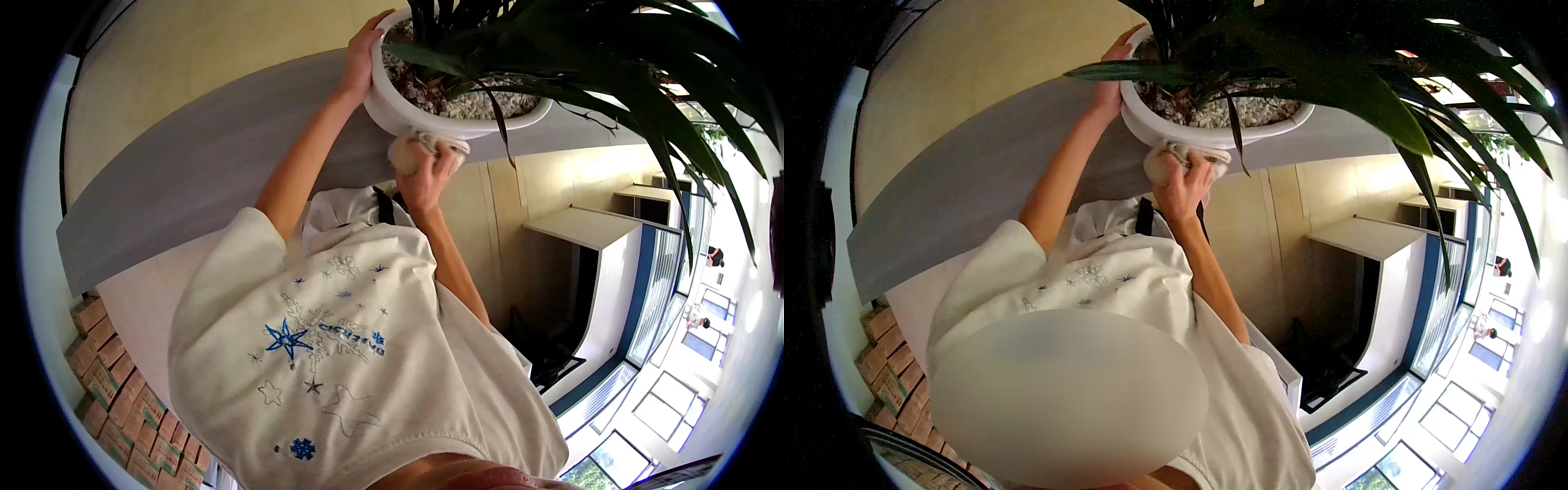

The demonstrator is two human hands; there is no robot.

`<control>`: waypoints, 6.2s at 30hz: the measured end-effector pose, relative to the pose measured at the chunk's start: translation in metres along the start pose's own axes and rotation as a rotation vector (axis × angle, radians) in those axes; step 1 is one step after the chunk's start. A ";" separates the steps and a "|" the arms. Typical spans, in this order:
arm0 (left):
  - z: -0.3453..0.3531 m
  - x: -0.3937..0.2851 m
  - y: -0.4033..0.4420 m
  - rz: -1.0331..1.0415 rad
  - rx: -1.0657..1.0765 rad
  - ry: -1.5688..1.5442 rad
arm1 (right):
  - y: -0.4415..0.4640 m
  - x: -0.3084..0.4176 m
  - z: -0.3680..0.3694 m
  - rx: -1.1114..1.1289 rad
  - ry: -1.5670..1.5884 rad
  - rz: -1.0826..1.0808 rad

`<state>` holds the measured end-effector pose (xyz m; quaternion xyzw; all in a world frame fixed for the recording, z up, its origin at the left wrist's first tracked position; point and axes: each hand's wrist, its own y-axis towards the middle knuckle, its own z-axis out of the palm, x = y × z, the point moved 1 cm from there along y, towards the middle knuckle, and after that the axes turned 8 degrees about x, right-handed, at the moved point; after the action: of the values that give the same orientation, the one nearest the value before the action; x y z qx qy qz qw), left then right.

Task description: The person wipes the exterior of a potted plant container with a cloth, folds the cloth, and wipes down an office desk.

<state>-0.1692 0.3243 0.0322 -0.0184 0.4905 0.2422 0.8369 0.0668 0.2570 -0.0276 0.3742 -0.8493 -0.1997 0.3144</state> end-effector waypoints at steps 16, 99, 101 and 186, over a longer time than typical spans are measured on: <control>0.009 -0.005 -0.005 -0.133 -0.115 0.072 | 0.013 0.007 -0.001 -0.200 0.386 0.362; -0.031 0.030 0.008 -0.077 0.014 0.021 | -0.019 -0.152 -0.033 0.190 0.812 1.063; -0.034 0.041 0.004 0.023 0.051 0.023 | -0.014 -0.127 -0.023 0.301 0.777 1.151; 0.021 0.036 -0.170 -0.041 0.375 1.801 | -0.045 -0.054 0.008 0.382 0.465 0.374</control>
<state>-0.0661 0.1933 -0.0220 -0.0727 0.9878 0.0381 0.1323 0.1124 0.2706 -0.0805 0.2995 -0.8309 0.1145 0.4547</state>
